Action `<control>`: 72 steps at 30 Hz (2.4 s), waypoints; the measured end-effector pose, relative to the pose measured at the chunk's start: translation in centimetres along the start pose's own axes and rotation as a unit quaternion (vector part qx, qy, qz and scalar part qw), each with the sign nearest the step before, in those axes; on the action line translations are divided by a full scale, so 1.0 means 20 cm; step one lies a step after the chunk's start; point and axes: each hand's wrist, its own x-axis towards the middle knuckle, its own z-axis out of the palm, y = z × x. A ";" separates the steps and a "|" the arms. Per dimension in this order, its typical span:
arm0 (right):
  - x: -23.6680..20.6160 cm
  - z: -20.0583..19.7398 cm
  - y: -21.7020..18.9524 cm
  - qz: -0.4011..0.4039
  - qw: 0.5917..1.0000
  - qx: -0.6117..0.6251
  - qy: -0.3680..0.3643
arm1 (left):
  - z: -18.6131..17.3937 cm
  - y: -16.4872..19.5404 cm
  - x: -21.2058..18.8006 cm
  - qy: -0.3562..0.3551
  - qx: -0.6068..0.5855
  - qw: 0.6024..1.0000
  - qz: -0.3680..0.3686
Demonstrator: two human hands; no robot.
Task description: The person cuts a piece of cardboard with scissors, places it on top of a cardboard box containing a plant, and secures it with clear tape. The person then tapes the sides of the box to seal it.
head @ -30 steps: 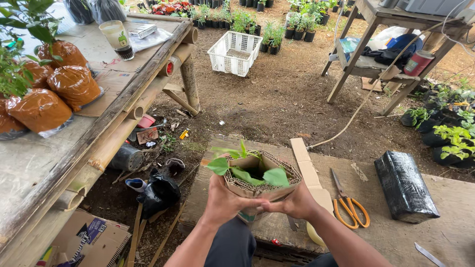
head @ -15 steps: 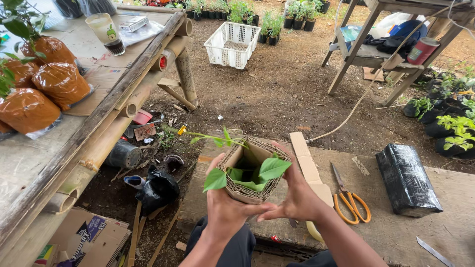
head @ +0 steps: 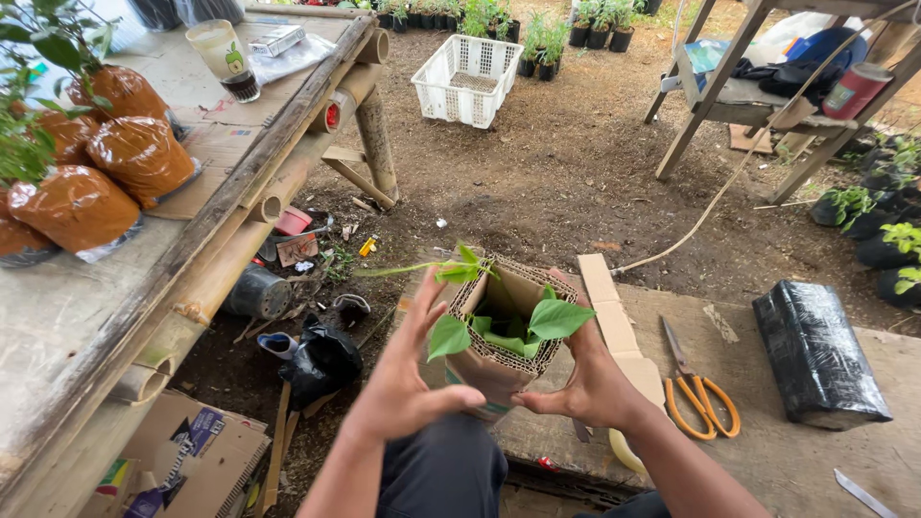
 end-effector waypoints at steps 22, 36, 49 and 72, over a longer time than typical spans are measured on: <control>-0.05 -0.01 -0.53 -0.238 0.918 -0.265 0.173 | -0.04 0.22 0.12 -0.072 0.235 0.961 0.129; 0.23 0.08 -0.77 0.041 0.961 -0.261 0.082 | -0.06 0.16 0.07 -0.056 0.152 0.979 0.126; 0.28 0.02 -0.63 -0.206 0.861 -0.425 0.189 | -0.02 0.02 0.00 0.023 0.019 0.992 0.122; 0.44 -0.04 -0.80 0.045 0.892 -0.450 -0.016 | -0.04 0.11 0.04 0.013 0.118 0.979 0.168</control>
